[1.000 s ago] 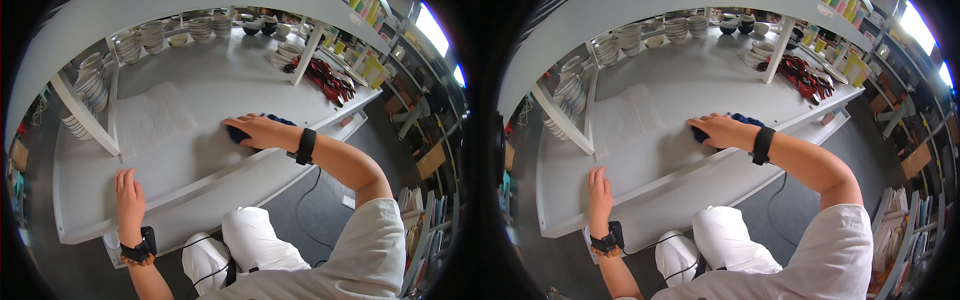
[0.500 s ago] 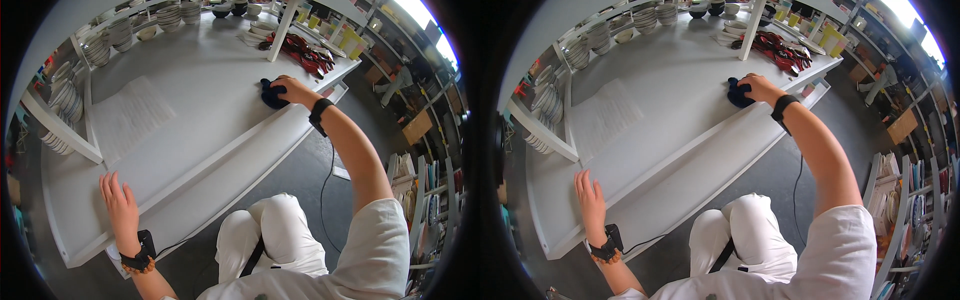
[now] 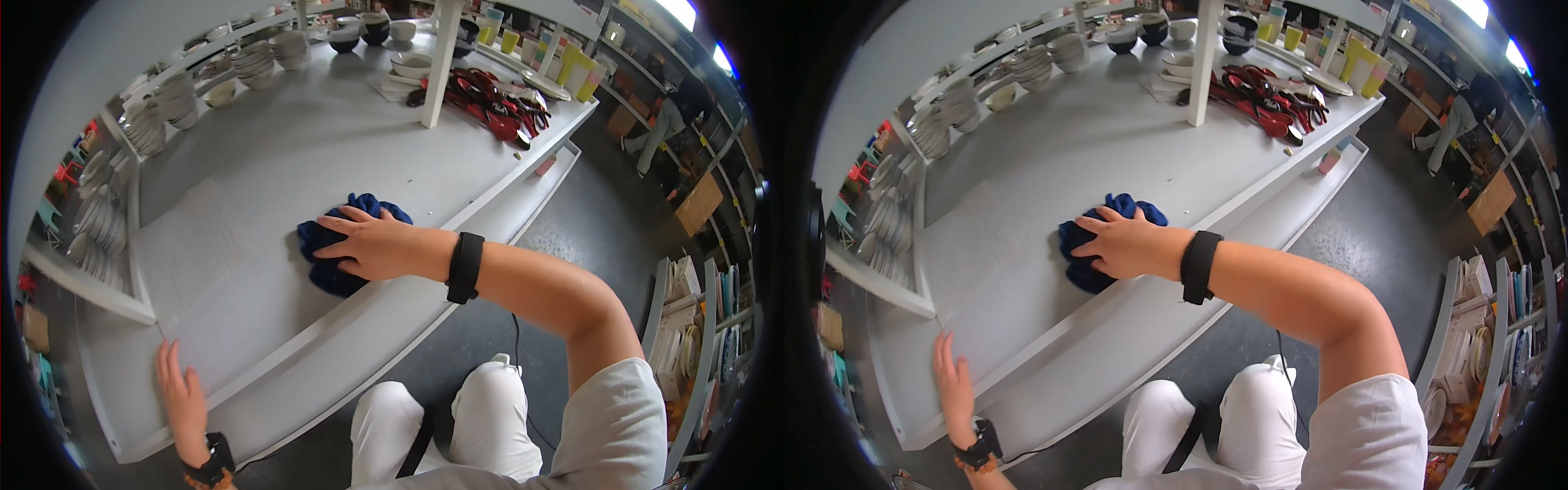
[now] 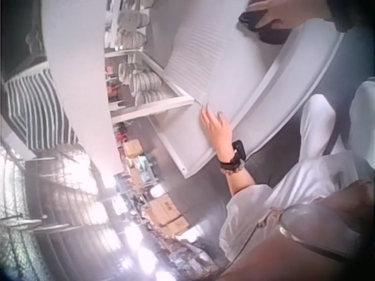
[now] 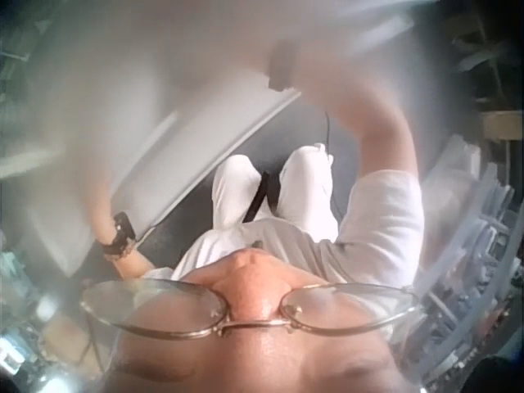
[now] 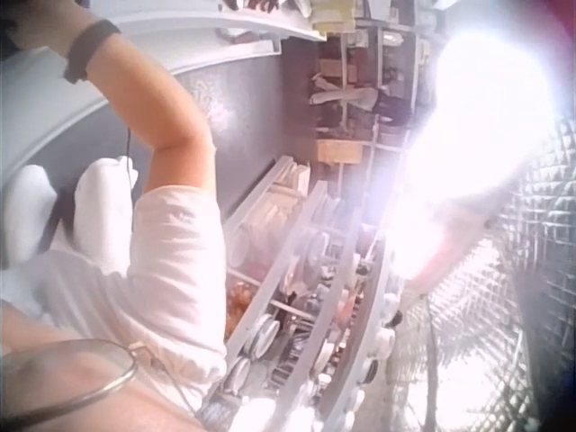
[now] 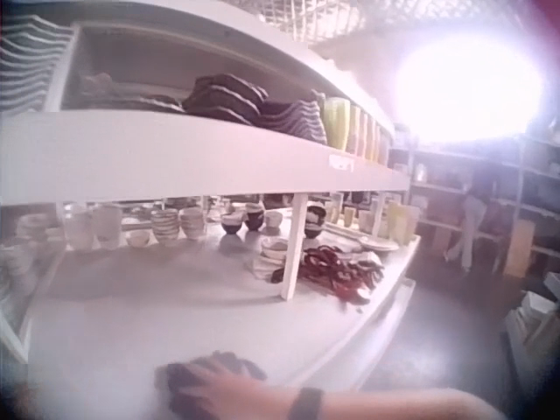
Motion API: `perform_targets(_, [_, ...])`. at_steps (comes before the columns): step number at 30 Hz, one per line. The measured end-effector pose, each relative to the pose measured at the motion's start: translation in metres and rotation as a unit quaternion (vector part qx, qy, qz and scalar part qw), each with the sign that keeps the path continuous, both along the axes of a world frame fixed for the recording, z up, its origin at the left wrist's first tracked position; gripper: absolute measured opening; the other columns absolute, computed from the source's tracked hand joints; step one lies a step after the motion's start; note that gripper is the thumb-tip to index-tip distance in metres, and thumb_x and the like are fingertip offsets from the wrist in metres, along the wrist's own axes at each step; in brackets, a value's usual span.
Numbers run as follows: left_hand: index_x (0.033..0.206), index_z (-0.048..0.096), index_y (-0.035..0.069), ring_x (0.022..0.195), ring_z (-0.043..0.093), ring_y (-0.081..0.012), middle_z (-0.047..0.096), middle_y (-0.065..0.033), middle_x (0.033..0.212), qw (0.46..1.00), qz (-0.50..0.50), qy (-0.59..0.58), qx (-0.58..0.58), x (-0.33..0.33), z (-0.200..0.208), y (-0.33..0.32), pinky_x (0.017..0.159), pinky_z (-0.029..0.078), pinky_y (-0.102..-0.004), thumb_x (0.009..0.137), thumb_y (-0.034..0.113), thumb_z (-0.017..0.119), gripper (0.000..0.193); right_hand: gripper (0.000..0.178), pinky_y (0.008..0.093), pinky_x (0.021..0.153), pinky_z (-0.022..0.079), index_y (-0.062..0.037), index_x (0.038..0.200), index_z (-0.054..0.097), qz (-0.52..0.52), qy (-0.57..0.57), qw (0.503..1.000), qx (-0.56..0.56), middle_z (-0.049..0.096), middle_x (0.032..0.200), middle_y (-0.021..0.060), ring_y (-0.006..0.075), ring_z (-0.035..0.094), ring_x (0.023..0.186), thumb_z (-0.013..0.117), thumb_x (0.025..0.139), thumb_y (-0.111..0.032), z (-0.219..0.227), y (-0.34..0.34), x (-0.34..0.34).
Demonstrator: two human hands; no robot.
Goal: The person wipes a white display shelf with a blue cloth, moves a paper sheet, and then gathers and stacks several red and black spoons together on the shelf.
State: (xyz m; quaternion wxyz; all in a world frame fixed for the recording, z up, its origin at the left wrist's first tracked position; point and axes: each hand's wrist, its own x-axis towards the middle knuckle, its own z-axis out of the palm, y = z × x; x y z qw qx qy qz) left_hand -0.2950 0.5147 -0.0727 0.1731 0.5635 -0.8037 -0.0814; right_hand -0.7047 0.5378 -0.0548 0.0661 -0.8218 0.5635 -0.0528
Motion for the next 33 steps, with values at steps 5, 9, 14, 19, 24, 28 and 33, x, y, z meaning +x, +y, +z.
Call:
perform_targets(5, [0.137,0.042,0.002,0.138,0.028,-0.0355,0.031,-0.0185,0.148,0.998,0.01,-0.041,0.043,0.009,-0.004,-0.005,0.112,0.023,-0.0422,0.088,0.004,0.042,0.048,0.038,0.0623,0.094,0.037,-0.0282,0.129,0.055,-0.096,0.096,0.985,-0.102,0.037,0.142,0.0095,0.0329,0.037,0.127,0.05,0.092,-0.036,-0.015,-0.007,-0.049])
perform_targets(9, [0.138,0.042,0.003,0.143,0.019,-0.0357,0.021,-0.0183,0.153,0.994,-0.001,-0.102,0.034,0.006,-0.003,-0.005,0.114,0.019,-0.0429,0.091,0.005,0.04,0.047,0.04,0.0555,0.096,0.036,-0.0275,0.131,0.054,-0.182,0.09,0.974,-0.104,0.04,0.141,0.0088,0.0328,0.037,0.128,0.052,0.091,-0.035,-0.025,-0.004,-0.112])
perform_targets(14, [0.139,0.042,0.0,0.144,0.016,-0.035,0.018,-0.0179,0.155,0.992,0.007,-0.082,0.097,0.021,-0.003,-0.001,0.115,0.016,-0.0431,0.095,0.009,0.037,0.045,0.039,0.0556,0.093,0.04,-0.0269,0.13,0.055,-0.292,0.059,0.953,-0.054,0.04,0.142,0.0108,0.0368,0.038,0.128,0.055,0.09,-0.032,-0.013,0.015,-0.171])
perform_targets(19, [0.137,0.046,0.002,0.143,0.017,-0.0348,0.02,-0.0183,0.154,0.994,0.005,-0.043,0.096,0.013,-0.004,-0.007,0.114,0.02,-0.0422,0.094,0.005,0.037,0.044,0.054,0.0703,0.097,0.027,-0.0269,0.139,0.046,-0.364,0.032,0.93,0.038,0.025,0.151,0.0126,0.0428,0.024,0.137,0.056,0.086,-0.029,-0.011,0.012,-0.174])
perform_targets(24, [0.137,0.045,0.002,0.143,0.018,-0.0359,0.02,-0.0189,0.154,0.992,0.008,-0.076,0.102,-0.003,0.007,-0.006,0.113,0.024,-0.0421,0.093,0.002,0.038,0.045,0.059,0.0748,0.098,0.02,-0.0217,0.14,0.045,-0.396,-0.045,0.915,0.062,0.022,0.152,0.0173,0.0478,0.019,0.138,0.059,0.084,-0.031,-0.003,-0.002,-0.12])
perform_targets(28, [0.139,0.04,0.003,0.141,0.021,-0.0374,0.023,-0.0196,0.152,0.983,0.012,-0.16,0.089,-0.02,0.018,0.0,0.111,0.026,-0.0451,0.095,0.005,0.041,0.044,0.053,0.0712,0.1,0.022,-0.0221,0.137,0.046,-0.349,-0.023,0.937,0.015,0.031,0.147,0.016,0.0451,0.024,0.136,0.057,0.086,-0.032,0.008,-0.004,-0.03])
perform_targets(33, [0.138,0.041,0.003,0.138,0.026,-0.0383,0.029,-0.0207,0.149,0.992,0.018,-0.028,0.119,-0.119,0.029,0.002,0.111,0.026,-0.0451,0.094,0.005,0.046,0.045,0.037,0.0689,0.107,0.014,-0.0271,0.124,0.061,-0.099,-0.093,0.988,0.073,0.033,0.148,0.0031,0.0338,0.019,0.141,0.054,0.088,-0.031,0.01,0.006,0.043])
